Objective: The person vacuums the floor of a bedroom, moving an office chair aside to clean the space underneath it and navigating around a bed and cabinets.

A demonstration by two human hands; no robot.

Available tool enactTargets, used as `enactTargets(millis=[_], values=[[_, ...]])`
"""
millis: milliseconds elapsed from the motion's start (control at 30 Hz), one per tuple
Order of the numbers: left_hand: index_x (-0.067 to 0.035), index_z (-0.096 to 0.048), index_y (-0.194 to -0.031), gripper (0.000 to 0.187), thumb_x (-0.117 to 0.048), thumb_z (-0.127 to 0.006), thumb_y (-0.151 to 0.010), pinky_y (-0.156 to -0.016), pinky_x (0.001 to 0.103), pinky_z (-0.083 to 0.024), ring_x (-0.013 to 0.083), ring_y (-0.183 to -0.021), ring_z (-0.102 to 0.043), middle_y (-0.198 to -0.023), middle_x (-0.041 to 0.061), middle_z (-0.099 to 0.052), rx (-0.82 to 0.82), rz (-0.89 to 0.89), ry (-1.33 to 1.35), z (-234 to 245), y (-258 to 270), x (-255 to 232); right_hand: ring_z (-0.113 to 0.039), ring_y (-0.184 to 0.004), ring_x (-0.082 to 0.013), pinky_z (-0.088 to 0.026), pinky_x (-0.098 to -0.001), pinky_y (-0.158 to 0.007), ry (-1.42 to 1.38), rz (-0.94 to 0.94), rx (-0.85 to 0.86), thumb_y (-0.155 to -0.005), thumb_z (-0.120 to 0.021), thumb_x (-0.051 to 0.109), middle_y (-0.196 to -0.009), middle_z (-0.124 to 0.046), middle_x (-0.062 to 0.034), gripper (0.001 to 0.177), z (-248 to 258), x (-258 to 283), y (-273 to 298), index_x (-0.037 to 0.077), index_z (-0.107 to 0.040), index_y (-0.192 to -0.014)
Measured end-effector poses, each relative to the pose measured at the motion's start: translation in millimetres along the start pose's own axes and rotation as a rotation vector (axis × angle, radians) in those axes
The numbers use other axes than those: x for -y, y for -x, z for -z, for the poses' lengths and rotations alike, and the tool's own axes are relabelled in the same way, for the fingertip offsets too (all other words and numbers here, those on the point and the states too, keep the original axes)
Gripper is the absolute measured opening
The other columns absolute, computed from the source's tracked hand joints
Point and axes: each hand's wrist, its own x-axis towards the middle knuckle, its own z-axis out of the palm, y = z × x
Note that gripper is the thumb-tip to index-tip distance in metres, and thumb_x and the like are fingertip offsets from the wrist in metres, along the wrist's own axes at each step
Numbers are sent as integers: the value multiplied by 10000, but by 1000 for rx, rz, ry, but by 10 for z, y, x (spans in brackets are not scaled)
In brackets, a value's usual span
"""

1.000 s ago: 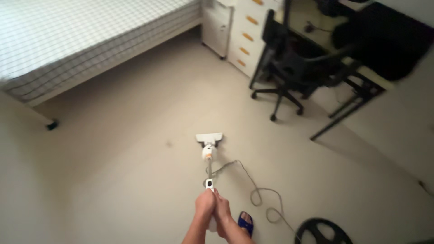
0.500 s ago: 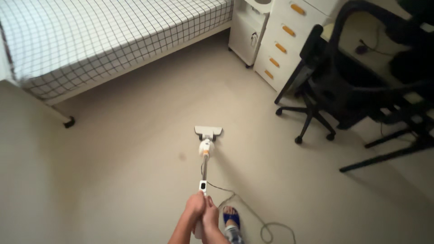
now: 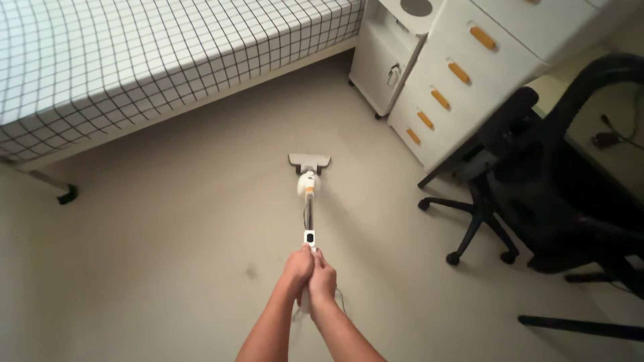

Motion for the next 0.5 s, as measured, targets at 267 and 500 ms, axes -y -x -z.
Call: enactTargets(millis=[267, 500], values=[[46, -683, -1126, 638, -418, -263, -1002, -1048, 536, -426, 508, -1173, -599, -1198, 352, -642, 13, -13, -58, -297, 201, 135, -581, -458, -184, -466, -365, -400, 93, 42, 34, -1051, -483, 502, -690, -647, -63, 535, 354, -396, -398, 78, -727, -1270], [55, -655, -1139, 624, -418, -274, -998, -1049, 532, -427, 511, -1180, -594, -1202, 346, -647, 55, -46, -189, -141, 859, 1011, -601, -584, -208, -482, -389, -527, -5, 14, 77, -1024, -518, 527, -748, -687, -95, 590, 458, -1466, 34, -2, -740, -1162]])
